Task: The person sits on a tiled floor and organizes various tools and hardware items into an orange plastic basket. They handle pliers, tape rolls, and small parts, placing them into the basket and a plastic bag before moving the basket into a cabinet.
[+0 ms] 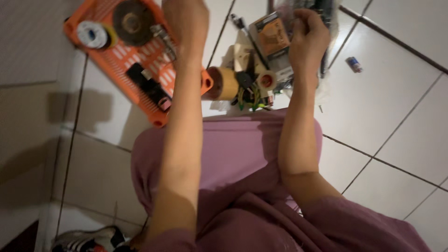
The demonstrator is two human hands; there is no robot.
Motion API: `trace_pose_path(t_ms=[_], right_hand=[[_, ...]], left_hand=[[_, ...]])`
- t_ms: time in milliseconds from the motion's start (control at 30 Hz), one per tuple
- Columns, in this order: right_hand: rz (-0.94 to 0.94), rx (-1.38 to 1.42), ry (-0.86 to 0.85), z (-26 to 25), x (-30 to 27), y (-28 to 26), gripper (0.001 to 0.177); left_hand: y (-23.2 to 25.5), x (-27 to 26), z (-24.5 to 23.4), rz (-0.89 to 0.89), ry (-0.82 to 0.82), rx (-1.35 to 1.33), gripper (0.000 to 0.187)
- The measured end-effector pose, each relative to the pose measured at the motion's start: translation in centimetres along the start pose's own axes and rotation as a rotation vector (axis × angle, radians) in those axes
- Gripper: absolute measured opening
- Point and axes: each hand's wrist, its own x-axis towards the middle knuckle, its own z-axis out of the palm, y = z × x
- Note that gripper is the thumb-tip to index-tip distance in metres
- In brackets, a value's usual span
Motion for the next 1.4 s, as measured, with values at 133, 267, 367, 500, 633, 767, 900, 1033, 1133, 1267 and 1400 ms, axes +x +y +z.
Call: trace_pose_path(t_ms=[133, 267, 367, 500, 633, 767, 900, 1033, 1133, 1267, 1400], right_hand=[[-0.100, 0.056, -0.029, 1.6, -0.7, -0.2, 0.016], [-0.086, 0.121, -0.072, 2.5, -1.2, -0.3, 0.018], [-0.085, 0.090, -0.078, 2.7, -1.2, -0.2, 0.016], [-0.109, 0.042, -0.034, 2.2, -0.9, 0.4, 0.014], [-0.157, -0.027, 0.017, 1.7, -0.9, 1.1, 0.010], [-0.134, 0.055, 0.037, 1.4, -0.4, 1.2, 0.013], [-0.086, -0.017, 0.098, 0.7, -0.1, 1.1, 0.008], [0.019, 0.039, 0.084, -0.4, 0.3, 0.9, 0.011], [0.117, 0.099, 0.055, -0.7, 0.3, 1.5, 0.010], [-0.136, -0.068, 0.070, -0.1, -0.2, 2.2, 0.005], [-0.091, -0.076, -0.137, 0.8, -1.0, 2.0, 0.008]], left_hand=[[-4.8, -5.9, -8.7, -0.210, 0.179, -0.383, 0.023], [-7.3, -10.9, -11.2, -0.628, 0.059, -0.096, 0.024], [-7.2, -13.7, -10.7, -0.704, -0.101, 0.038, 0.019], [-6.5, -14.3, -10.8, -0.600, -0.216, 0.131, 0.016], [-5.2, -13.1, -11.6, -0.613, -0.374, 0.262, 0.016], [-2.5, -10.8, -10.6, -0.400, -0.094, 0.283, 0.034], [2.9, -9.5, -3.5, -0.282, -0.272, -0.102, 0.018], [5.1, -7.2, 2.6, -0.213, -0.611, 0.121, 0.022], [4.7, -7.9, 3.8, -0.255, -0.796, 0.191, 0.033], [4.1, -9.3, 3.2, -0.230, -0.748, 0.184, 0.029], [4.2, -9.6, 2.6, -0.358, -0.897, 0.151, 0.036]])
